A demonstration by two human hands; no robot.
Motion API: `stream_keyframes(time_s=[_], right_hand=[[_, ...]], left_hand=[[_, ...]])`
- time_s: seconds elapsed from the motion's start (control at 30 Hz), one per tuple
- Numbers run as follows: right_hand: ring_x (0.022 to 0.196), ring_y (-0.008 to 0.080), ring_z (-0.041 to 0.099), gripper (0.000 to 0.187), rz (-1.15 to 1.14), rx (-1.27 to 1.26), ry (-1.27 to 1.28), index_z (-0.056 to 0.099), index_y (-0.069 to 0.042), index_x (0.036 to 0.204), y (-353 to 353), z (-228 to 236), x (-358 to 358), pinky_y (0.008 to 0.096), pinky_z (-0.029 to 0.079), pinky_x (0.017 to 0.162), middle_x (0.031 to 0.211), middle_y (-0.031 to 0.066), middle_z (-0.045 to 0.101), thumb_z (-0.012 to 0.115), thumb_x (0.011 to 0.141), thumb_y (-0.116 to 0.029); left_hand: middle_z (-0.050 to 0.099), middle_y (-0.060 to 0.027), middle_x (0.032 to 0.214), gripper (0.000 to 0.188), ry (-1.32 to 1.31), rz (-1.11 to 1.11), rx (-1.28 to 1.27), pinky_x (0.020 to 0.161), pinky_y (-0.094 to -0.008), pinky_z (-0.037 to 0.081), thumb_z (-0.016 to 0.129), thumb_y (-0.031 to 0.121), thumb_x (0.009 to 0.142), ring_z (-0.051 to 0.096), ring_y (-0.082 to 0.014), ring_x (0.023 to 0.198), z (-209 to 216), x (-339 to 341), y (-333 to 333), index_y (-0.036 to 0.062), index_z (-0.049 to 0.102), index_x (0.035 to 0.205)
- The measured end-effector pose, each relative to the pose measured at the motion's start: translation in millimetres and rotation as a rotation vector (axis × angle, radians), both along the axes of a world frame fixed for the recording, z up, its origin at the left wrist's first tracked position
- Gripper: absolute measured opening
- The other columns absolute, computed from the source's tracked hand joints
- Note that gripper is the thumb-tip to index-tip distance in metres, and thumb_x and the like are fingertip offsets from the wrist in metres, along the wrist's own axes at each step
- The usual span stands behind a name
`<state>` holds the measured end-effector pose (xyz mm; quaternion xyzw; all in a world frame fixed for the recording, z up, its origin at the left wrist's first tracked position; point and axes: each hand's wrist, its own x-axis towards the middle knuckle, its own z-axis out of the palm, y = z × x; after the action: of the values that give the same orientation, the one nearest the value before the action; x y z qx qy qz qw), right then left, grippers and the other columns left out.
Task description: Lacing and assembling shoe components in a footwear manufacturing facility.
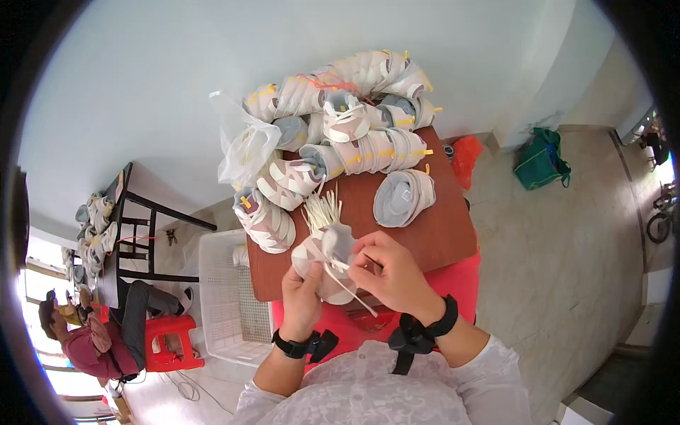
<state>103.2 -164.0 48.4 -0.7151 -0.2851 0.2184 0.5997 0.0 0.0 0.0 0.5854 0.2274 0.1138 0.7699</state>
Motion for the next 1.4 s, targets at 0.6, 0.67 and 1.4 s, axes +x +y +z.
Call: stream_keyframes(time_s=[0.6, 0.67, 1.4], right_hand=[[0.07, 0.0072, 0.054, 0.021, -0.03, -0.138, 0.115, 0.063, 0.0, 0.092, -26.6, 8.0, 5.3, 0.0238, 0.043, 0.059, 0.071, 0.0016, 0.06, 0.069, 0.083, -0.019], [0.07, 0.0091, 0.056, 0.023, 0.005, -0.074, 0.014, 0.062, 0.0, 0.093, -15.6, 8.8, -0.5, 0.0245, 0.046, 0.06, 0.074, 0.0033, 0.062, 0.071, 0.08, -0.017], [0.062, 0.0227, 0.055, 0.015, -0.051, -0.066, -0.164, 0.06, 0.001, 0.081, -9.8, -11.0, -5.1, 0.0334, 0.042, 0.057, 0.076, 0.0105, 0.056, 0.067, 0.082, -0.013]], left_hand=[[0.062, -0.0068, 0.109, 0.029, -0.094, 0.042, -0.129, 0.083, -0.0281, 0.048, 0.055, 0.011, 0.094, 0.058, -0.0119, 0.095, 15.8, 3.4, 13.2, -0.0021, 0.055, 0.12], [0.061, -0.009, 0.113, 0.029, -0.098, 0.021, -0.114, 0.085, -0.0299, 0.049, 0.053, 0.01, 0.094, 0.06, -0.015, 0.097, 11.9, 2.9, 9.9, -0.0028, 0.053, 0.121], [0.061, -0.0073, 0.111, 0.03, -0.115, -0.043, -0.278, 0.086, -0.0296, 0.047, 0.056, 0.013, 0.094, 0.058, -0.0129, 0.098, 11.8, -4.9, 10.2, -0.0017, 0.054, 0.119]])
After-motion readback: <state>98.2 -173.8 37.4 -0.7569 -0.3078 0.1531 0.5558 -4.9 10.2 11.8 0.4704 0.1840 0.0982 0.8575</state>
